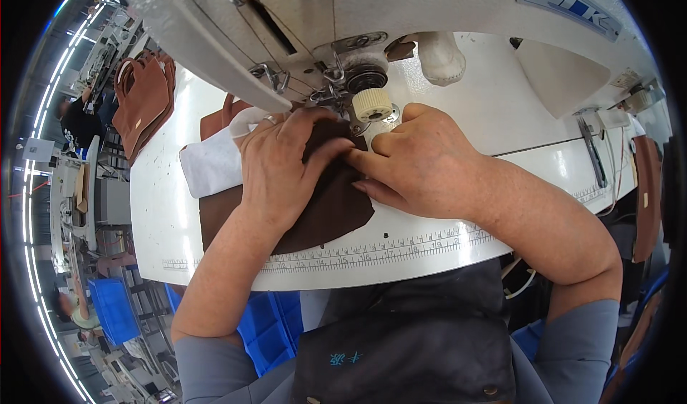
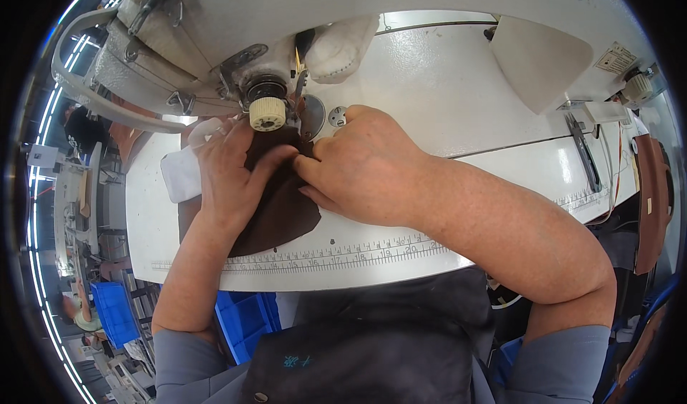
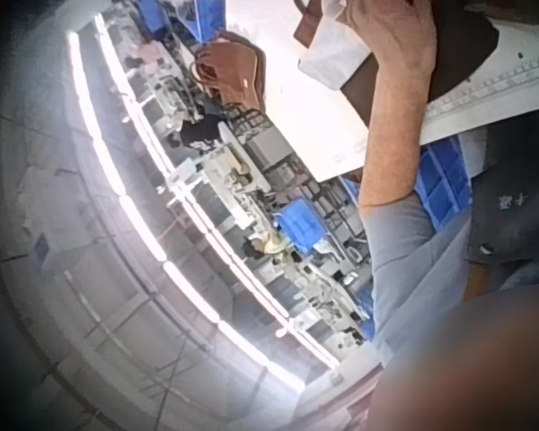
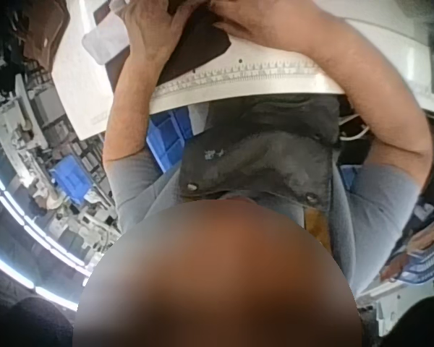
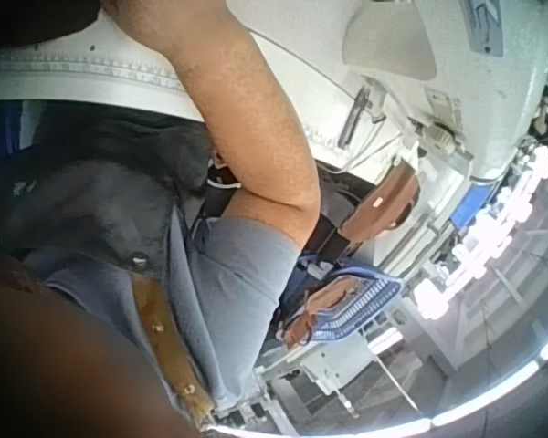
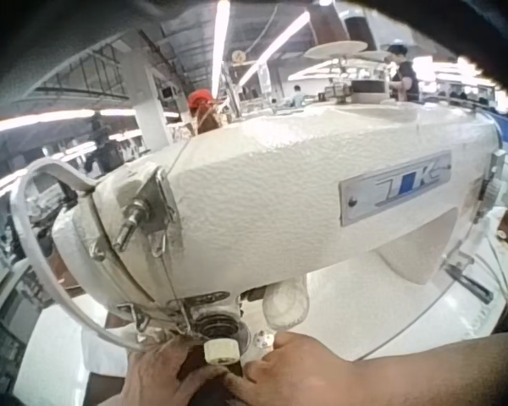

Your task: Sewing leather components together using an industrial sewing machine to assemble a handbag.

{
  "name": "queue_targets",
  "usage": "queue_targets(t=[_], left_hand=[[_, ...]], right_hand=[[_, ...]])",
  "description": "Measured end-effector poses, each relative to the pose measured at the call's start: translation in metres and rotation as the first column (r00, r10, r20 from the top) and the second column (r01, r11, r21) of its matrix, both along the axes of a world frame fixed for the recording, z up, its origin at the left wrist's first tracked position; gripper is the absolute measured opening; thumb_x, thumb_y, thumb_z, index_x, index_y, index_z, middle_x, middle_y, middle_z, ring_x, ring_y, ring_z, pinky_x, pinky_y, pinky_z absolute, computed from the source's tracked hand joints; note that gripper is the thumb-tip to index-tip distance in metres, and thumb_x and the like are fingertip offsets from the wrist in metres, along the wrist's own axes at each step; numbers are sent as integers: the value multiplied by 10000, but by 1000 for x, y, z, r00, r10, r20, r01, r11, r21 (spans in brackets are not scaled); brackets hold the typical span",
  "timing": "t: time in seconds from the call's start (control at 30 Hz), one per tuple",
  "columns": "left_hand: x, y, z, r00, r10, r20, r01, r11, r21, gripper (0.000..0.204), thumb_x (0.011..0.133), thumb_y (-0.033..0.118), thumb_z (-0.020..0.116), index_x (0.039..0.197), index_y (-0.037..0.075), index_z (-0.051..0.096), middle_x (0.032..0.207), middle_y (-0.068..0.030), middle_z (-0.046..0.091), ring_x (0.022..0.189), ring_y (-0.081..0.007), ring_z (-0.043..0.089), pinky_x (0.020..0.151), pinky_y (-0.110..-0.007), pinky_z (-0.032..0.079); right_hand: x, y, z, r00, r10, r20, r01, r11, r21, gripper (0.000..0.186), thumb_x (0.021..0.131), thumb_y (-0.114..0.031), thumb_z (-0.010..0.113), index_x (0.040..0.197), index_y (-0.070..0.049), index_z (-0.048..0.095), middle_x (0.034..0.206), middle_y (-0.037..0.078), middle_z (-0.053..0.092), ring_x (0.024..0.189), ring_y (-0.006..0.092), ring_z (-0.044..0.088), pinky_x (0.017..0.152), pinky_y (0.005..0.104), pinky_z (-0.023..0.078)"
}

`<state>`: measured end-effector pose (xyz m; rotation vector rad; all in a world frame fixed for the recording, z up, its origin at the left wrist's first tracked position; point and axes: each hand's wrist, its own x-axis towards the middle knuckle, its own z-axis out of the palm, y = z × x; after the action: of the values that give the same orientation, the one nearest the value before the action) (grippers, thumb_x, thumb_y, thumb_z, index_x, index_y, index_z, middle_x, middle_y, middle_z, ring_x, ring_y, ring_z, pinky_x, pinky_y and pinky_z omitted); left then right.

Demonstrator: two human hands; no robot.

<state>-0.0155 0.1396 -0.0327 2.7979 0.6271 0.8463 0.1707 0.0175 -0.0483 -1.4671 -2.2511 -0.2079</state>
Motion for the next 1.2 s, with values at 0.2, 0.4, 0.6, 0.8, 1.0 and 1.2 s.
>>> queue_targets(t=[0.2, 0.4, 0.6, 0.8, 1.0, 1.2], left_hand=[[-2, 10, 8, 991, -96, -97, 69, 965, -251, 171, 846, 47, 732, 1012, 50, 770, 900, -133, 755, 826, -270, 698, 782, -378, 518], [3, 23, 19, 984, -109, -140, 29, 876, -482, 204, 897, 69, 727, 1081, -12, 758, 936, -117, 775, 883, -146, 701, 800, -301, 529], [7, 29, 24, 976, -180, -122, 110, 891, -440, 257, 914, 157, 753, 1115, -4, 751, 923, -110, 777, 851, -112, 667, 793, -300, 521], [7, 28, 23, 982, -162, -100, 91, 859, -503, 277, 912, 184, 763, 1117, -1, 749, 896, -108, 777, 834, -111, 669, 786, -306, 521], [6, 26, 25, 966, -149, -212, 35, 886, -463, 257, 916, 173, 749, 1096, -10, 746, 885, -139, 765, 807, -121, 666, 758, -312, 513], [0, 17, 18, 963, -103, -248, 2, 926, -377, 215, 912, 134, 728, 1071, -9, 745, 845, -158, 733, 751, -209, 667, 730, -353, 499]], right_hand=[[2, -1, -2, 1000, 5, 23, -5, 1000, 2, 366, 802, -330, 788, 1094, -114, 741, 627, -15, 554, 558, 203, 555, 603, 355, 432], [3, -1, -1, 1000, -1, 18, 1, 1000, 9, 367, 805, -345, 792, 1087, -115, 746, 624, -14, 554, 550, 207, 551, 591, 355, 432], [2, 0, 0, 1000, -7, 11, 7, 1000, 3, 306, 845, -367, 746, 1005, -107, 732, 617, 7, 594, 551, 227, 586, 598, 367, 440], [2, 0, 0, 1000, -17, -14, 17, 1000, 18, 285, 875, -380, 710, 925, -100, 716, 605, 25, 628, 546, 241, 616, 603, 379, 442], [5, 0, 1, 1000, -19, 3, 19, 1000, 6, 270, 862, -370, 728, 854, -103, 686, 596, 23, 613, 541, 243, 603, 602, 377, 441], [8, 1, -2, 999, 43, 23, -44, 997, 60, 154, 801, -246, 736, 875, -120, 689, 620, -1, 563, 559, 208, 570, 610, 352, 434]])
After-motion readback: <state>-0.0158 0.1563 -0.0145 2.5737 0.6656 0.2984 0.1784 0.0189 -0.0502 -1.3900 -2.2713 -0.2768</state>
